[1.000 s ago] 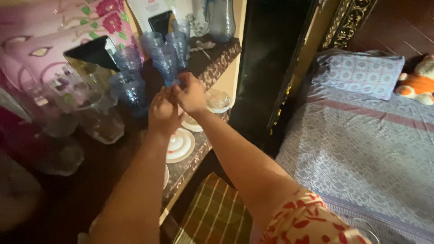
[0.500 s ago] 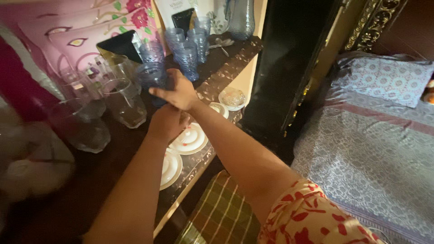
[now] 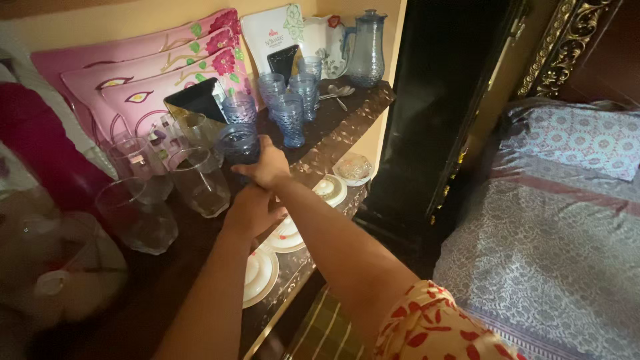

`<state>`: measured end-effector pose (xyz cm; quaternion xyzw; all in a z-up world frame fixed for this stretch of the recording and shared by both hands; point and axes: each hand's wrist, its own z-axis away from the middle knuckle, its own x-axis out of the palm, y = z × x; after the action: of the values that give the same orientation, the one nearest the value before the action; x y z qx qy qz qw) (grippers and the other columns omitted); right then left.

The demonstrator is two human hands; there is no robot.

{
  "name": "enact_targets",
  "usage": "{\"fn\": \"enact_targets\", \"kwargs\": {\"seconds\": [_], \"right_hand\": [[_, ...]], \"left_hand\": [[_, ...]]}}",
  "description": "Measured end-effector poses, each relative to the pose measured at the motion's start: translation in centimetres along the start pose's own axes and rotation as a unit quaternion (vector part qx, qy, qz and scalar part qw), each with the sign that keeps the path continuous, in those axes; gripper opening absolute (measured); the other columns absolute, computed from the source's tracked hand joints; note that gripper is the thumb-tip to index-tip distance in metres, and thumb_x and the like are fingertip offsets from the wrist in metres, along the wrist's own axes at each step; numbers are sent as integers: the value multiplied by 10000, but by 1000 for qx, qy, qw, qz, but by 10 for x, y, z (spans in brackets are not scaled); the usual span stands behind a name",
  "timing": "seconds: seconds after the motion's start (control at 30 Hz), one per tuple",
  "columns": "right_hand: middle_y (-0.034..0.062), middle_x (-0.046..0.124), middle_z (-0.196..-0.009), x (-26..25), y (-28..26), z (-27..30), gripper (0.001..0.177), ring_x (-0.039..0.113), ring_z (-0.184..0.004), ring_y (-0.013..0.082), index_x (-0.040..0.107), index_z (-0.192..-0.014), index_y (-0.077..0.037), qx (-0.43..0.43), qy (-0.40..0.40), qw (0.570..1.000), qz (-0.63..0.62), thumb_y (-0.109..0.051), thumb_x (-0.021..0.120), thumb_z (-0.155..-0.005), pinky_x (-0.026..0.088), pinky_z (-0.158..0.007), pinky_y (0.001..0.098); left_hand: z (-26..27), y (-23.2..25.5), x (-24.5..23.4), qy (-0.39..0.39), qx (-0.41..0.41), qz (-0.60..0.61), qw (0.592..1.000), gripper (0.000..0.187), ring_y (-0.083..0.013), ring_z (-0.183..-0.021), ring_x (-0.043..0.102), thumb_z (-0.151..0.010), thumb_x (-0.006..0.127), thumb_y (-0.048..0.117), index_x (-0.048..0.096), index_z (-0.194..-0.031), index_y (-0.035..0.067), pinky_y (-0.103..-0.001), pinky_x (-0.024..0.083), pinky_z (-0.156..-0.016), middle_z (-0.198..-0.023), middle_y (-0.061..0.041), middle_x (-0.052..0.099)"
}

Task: The person wipes a shelf with a cloth, moving several glasses, a water jug, and a tray to clean the surface underneath them.

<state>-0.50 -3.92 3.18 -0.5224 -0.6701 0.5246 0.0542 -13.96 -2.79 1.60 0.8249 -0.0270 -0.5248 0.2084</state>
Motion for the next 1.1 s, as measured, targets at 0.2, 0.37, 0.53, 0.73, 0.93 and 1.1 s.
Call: {"fn": "enact_targets", "kwargs": {"seconds": [0.2,0.37,0.53,0.73,0.93,1.1], "right_hand": [[210,736,-1147,-9,18,6,958,727,-1064,363,491,-1381,-23,-19,92,992,-80,-335,956,-604,558,-933,415],[242,695,-1191,-27,39,10,982,700,-1102,398,419,-1418,-17,-100,130,983,-81,-273,944,-628,549,-945,433],[269,656,-1224,-43,49,22,959,669,-1148,430,371,-1411,-11,-149,140,976,-71,-234,935,-667,532,-974,455],[261,654,-1228,-55,45,25,942,652,-1138,450,352,-1414,-20,-152,117,981,-21,-221,919,-689,529,-955,468],[235,667,-1218,-56,35,35,916,676,-1112,414,374,-1397,-34,-141,124,982,-5,-207,921,-682,545,-924,452],[197,711,-1154,-59,34,41,882,709,-1092,371,402,-1398,-39,-123,119,985,-29,-197,911,-696,558,-915,435]], "left_hand": [[4,2,-2,85,80,100,988,358,-369,-926,695,-690,827,223,729,-995,64,-468,560,-823,-961,-169,717],[6,10,-6,148,112,83,979,524,-401,-963,673,-636,884,251,700,-1069,19,-472,545,-837,-1048,-200,694],[-2,-4,3,131,58,120,982,556,-346,-992,697,-636,914,286,711,-1081,22,-432,550,-860,-1070,-182,708],[-20,-27,20,199,7,87,976,689,-335,-1087,687,-636,963,290,606,-1149,1,-411,545,-932,-1135,-202,682],[-14,-9,2,151,10,260,954,1256,-374,-1286,605,-631,917,216,157,-1617,51,-420,501,-1037,-1379,-314,570],[-10,6,-10,111,-57,186,974,1253,-357,-1258,646,-683,912,272,119,-1653,235,-420,495,-1029,-1337,-280,642]]}}
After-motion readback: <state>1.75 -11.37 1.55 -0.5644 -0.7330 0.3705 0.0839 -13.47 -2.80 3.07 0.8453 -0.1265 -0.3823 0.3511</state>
